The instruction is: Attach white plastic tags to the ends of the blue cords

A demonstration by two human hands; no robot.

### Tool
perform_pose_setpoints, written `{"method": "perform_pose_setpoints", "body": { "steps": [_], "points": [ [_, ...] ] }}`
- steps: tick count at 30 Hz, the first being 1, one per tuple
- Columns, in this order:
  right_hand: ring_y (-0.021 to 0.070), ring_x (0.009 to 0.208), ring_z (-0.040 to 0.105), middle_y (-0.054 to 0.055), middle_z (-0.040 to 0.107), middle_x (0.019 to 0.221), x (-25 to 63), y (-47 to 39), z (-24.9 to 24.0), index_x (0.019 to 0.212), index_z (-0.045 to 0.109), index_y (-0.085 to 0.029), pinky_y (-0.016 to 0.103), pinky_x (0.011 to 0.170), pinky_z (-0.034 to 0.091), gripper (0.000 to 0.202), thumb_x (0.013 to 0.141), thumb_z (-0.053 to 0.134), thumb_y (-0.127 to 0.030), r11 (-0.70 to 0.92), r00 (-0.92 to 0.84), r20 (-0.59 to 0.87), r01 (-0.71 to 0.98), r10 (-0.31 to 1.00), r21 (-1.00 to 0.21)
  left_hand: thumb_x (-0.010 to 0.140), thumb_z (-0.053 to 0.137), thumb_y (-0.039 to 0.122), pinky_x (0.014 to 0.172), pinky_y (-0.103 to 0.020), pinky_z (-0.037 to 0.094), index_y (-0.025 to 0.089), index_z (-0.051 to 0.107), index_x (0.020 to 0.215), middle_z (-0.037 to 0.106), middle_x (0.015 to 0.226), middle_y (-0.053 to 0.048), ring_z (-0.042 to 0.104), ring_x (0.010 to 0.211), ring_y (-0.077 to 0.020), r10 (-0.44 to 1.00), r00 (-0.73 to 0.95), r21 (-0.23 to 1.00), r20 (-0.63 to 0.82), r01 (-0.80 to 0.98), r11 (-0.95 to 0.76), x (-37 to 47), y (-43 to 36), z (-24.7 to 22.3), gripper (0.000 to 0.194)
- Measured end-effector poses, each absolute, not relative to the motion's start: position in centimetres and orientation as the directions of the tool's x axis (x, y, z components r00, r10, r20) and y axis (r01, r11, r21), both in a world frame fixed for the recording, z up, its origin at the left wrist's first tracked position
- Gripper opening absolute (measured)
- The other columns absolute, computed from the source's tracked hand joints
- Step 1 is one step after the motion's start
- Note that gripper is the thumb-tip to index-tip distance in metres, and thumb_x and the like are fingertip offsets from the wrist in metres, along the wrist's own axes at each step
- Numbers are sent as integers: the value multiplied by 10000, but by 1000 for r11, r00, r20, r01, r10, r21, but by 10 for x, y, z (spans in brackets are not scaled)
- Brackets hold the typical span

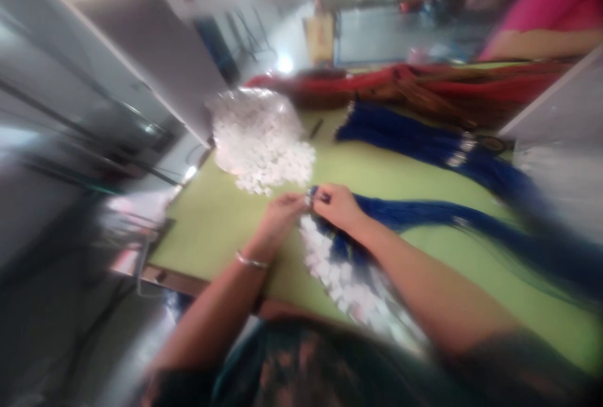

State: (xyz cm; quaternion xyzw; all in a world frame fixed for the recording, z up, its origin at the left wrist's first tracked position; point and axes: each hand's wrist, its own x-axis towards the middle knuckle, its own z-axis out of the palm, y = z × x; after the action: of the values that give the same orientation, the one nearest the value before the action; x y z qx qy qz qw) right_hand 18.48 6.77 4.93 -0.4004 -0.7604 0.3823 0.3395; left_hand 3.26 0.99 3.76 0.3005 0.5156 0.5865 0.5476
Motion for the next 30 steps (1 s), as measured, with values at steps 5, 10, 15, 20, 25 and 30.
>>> {"method": "perform_pose_setpoints", "body": {
  "steps": [5, 10, 15, 20, 25, 30],
  "points": [
    [97, 532, 440, -35, 505, 530, 184, 68, 51, 548, 481, -182, 220, 536, 321, 106, 626, 551, -202, 362, -480, 163, 359, 862, -860, 570, 832, 280, 685, -257, 519, 147, 710, 724, 706, 703, -39, 633, 663, -129, 947, -309, 995, -89, -79, 67, 34, 9, 31, 238],
    [95, 528, 435, -28, 502, 522, 188, 74, 50, 529, 501, -170, 223, 536, 334, 176, 664, 546, -275, 277, -507, 78, 329, 858, -903, 583, 812, 294, 678, -293, 528, 154, 712, 725, 701, 698, -46, 639, 671, -155, 918, -390, 997, -67, -48, 53, 38, 8, 27, 223],
    [89, 523, 424, -32, 496, 516, 188, 75, 52, 525, 501, -165, 226, 525, 323, 163, 653, 547, -255, 270, -538, 49, 341, 841, -900, 578, 805, 287, 695, -299, 523, 152, 710, 706, 703, 700, -51, 637, 677, -160, 922, -381, 998, -65, -11, 66, 39, 7, 28, 209],
    [94, 523, 462, -24, 525, 512, 189, 75, 55, 537, 535, -158, 224, 524, 356, 140, 647, 565, -239, 229, -574, 27, 283, 818, -931, 583, 797, 247, 698, -292, 508, 163, 714, 703, 697, 694, -42, 625, 674, -162, 921, -383, 997, -76, -3, 81, 41, 4, 30, 168],
    [96, 459, 504, 8, 616, 551, 191, 76, 55, 642, 608, -148, 217, 459, 396, 205, 700, 611, -345, -40, -458, -95, 129, 884, -991, 716, 699, 237, 698, -283, 487, 182, 722, 742, 703, 754, -57, 623, 703, -165, 995, -97, 971, 4, 239, 20, 48, -18, 49, 65],
    [82, 447, 498, 18, 663, 607, 188, 77, 52, 737, 644, -142, 207, 452, 399, 140, 688, 624, -272, -18, -449, -72, 121, 891, -992, 758, 659, 234, 897, -345, 449, 213, 750, 846, 707, 953, -97, 621, 915, -216, 969, 215, 878, 124, 431, -208, 35, -20, 72, 129]
  ]
}}
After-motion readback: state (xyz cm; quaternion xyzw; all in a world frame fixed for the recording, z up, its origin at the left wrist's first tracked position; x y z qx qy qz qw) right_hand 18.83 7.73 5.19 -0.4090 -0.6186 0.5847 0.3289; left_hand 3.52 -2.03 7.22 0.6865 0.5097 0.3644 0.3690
